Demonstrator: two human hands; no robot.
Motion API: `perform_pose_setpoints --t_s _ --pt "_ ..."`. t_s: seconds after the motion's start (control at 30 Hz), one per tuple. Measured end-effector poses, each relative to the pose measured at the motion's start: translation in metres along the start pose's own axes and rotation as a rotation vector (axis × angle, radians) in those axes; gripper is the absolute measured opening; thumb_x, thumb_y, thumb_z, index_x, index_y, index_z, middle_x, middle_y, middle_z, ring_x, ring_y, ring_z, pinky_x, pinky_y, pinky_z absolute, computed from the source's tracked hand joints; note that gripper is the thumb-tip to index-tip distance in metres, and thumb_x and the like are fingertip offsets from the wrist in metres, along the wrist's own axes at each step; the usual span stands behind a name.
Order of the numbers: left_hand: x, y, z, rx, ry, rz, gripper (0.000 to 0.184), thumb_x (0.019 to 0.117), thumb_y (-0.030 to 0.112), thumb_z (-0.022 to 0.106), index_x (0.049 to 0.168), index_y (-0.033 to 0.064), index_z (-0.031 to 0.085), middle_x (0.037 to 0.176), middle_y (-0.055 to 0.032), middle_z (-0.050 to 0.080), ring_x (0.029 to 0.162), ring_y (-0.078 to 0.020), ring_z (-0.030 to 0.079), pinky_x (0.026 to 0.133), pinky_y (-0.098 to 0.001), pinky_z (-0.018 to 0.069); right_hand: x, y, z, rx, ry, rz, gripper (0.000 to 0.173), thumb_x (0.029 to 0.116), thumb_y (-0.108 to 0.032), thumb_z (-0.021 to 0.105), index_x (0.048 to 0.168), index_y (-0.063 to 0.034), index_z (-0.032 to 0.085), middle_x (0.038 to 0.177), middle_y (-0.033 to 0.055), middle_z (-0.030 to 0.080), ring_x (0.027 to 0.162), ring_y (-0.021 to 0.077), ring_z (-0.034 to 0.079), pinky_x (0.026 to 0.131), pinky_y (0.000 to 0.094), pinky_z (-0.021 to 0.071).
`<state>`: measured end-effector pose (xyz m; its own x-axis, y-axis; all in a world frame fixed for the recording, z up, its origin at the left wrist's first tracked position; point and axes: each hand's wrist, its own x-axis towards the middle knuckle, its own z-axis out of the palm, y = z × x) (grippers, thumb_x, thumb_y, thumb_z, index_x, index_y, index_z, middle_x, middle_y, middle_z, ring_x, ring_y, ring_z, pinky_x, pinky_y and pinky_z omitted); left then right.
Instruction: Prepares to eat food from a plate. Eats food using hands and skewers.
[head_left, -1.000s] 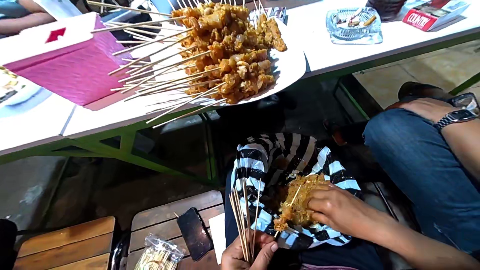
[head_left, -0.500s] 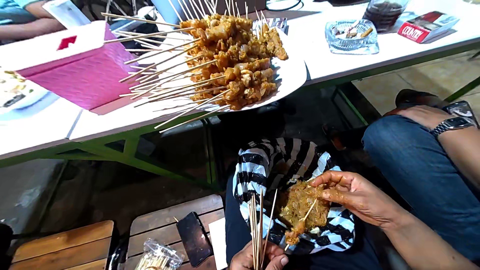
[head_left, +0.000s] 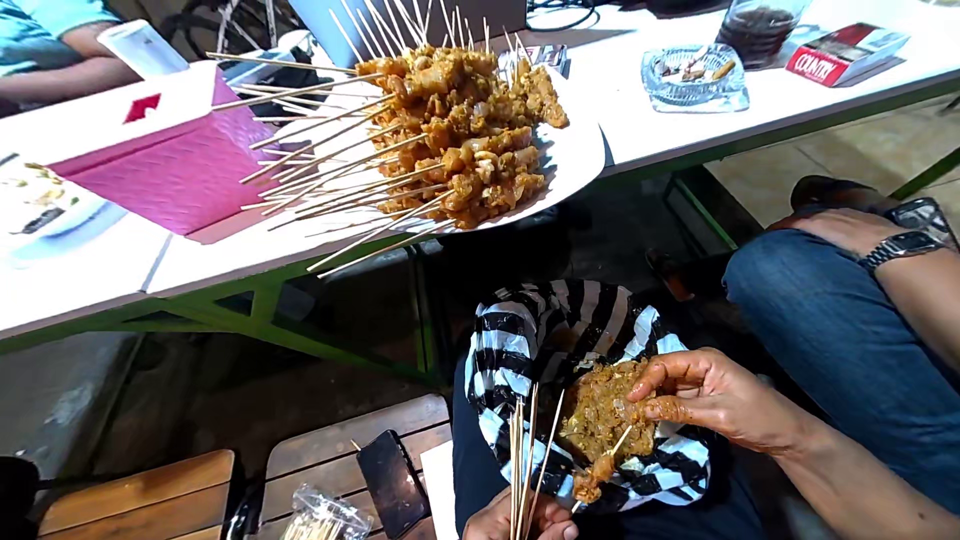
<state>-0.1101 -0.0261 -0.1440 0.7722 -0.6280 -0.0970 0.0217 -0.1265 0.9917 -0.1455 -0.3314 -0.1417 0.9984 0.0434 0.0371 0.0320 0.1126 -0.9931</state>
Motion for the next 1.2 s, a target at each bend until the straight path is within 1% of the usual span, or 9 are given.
perform_pose_setpoints --t_s 0.63,0.73,0.83,0.9,0.97,1.03,1.1,1.13,1.2 --pt "0.001 0.003 0.006 0.030 0.010 -0.024 0.007 0.0866 0.000 0.076 0.093 0.0015 0.073 0.082 0.0038 0.069 0.066 0.0027 0.060 0.060 -0.0162 0.0514 0.005 0.004 0.024 0.078 -0.096 0.219 0.015 0.0817 0.005 0.077 0.091 -0.0067 0.078 0.085 -0.0056 0.076 0.077 0.0014 0.071 0.073 0.0190 0.0602" --pt "0.002 0.003 0.008 0.008 0.050 -0.039 0.008 0.0864 -0.001 0.075 0.093 0.0022 0.072 0.081 0.0046 0.069 0.063 0.0025 0.059 0.057 -0.0165 0.0513 0.006 0.006 0.026 0.070 -0.076 0.214 0.018 0.0831 0.004 0.076 0.099 -0.0046 0.077 0.090 -0.0044 0.076 0.081 0.0021 0.071 0.076 0.0196 0.0601" --pt "0.003 0.002 0.011 -0.070 0.101 -0.058 0.011 0.0868 -0.003 0.074 0.095 0.0042 0.071 0.077 0.0058 0.069 0.058 0.0021 0.058 0.052 -0.0169 0.0491 0.008 0.004 0.022 0.110 -0.005 0.215 0.051 0.0810 0.006 0.076 0.130 0.0008 0.063 0.107 0.0039 0.076 0.094 0.0109 0.073 0.084 0.0268 0.0616" --pt "0.003 0.002 0.014 -0.126 0.133 -0.056 0.013 0.0873 -0.004 0.073 0.096 0.0050 0.071 0.075 0.0058 0.069 0.056 0.0019 0.056 0.050 -0.0170 0.0473 0.007 0.005 0.021 0.124 0.075 0.228 0.050 0.0803 0.003 0.078 0.127 -0.0010 0.063 0.107 0.0038 0.075 0.093 0.0120 0.073 0.082 0.0274 0.0616" --pt "0.004 0.003 0.017 -0.159 0.157 -0.051 0.014 0.0870 -0.005 0.073 0.096 0.0049 0.071 0.075 0.0053 0.069 0.056 0.0020 0.056 0.050 -0.0168 0.0476 0.003 0.008 0.023 0.120 0.106 0.227 0.034 0.0824 -0.002 0.078 0.115 -0.0039 0.070 0.104 0.0009 0.073 0.089 0.0089 0.071 0.079 0.0249 0.0607" --pt "0.004 0.001 0.019 -0.170 0.166 -0.044 0.014 0.0874 -0.005 0.073 0.097 0.0050 0.071 0.076 0.0055 0.070 0.056 0.0022 0.057 0.050 -0.0162 0.0475 0.000 0.008 0.022 0.004 0.131 0.193 0.022 0.0878 -0.006 0.074 0.110 -0.0044 0.072 0.102 -0.0003 0.073 0.089 0.0064 0.070 0.078 0.0229 0.0602" --pt "0.003 0.000 0.018 -0.166 0.170 -0.039 0.014 0.0878 -0.005 0.072 0.098 0.0054 0.071 0.078 0.0054 0.070 0.056 0.0022 0.057 0.050 -0.0161 0.0478 -0.002 0.009 0.009 -0.402 0.158 0.094 0.017 0.0930 -0.013 0.068 0.106 -0.0046 0.074 0.102 0.0010 0.073 0.089 0.0040 0.069 0.080 0.0203 0.0586" --pt "0.003 0.000 0.017 -0.163 0.174 -0.040 0.015 0.0876 -0.005 0.072 0.098 0.0056 0.071 0.078 0.0054 0.071 0.056 0.0023 0.057 0.050 -0.0161 0.0479 -0.004 0.009 0.002 -0.662 0.138 0.038 0.016 0.0932 -0.016 0.065 0.102 -0.0071 0.076 0.098 0.0020 0.073 0.088 0.0063 0.069 0.080 0.0236 0.0577" --pt "0.002 -0.001 0.014 -0.152 0.179 -0.045 0.014 0.0872 -0.006 0.072 0.097 0.0049 0.071 0.077 0.0051 0.070 0.055 0.0019 0.056 0.050 -0.0163 0.0472 -0.008 0.007 -0.006 -0.936 -0.008 -0.039 0.012 0.0907 -0.014 0.067 0.093 -0.0082 0.077 0.091 0.0073 0.073 0.085 0.0189 0.070 0.079 0.0394 0.0586"
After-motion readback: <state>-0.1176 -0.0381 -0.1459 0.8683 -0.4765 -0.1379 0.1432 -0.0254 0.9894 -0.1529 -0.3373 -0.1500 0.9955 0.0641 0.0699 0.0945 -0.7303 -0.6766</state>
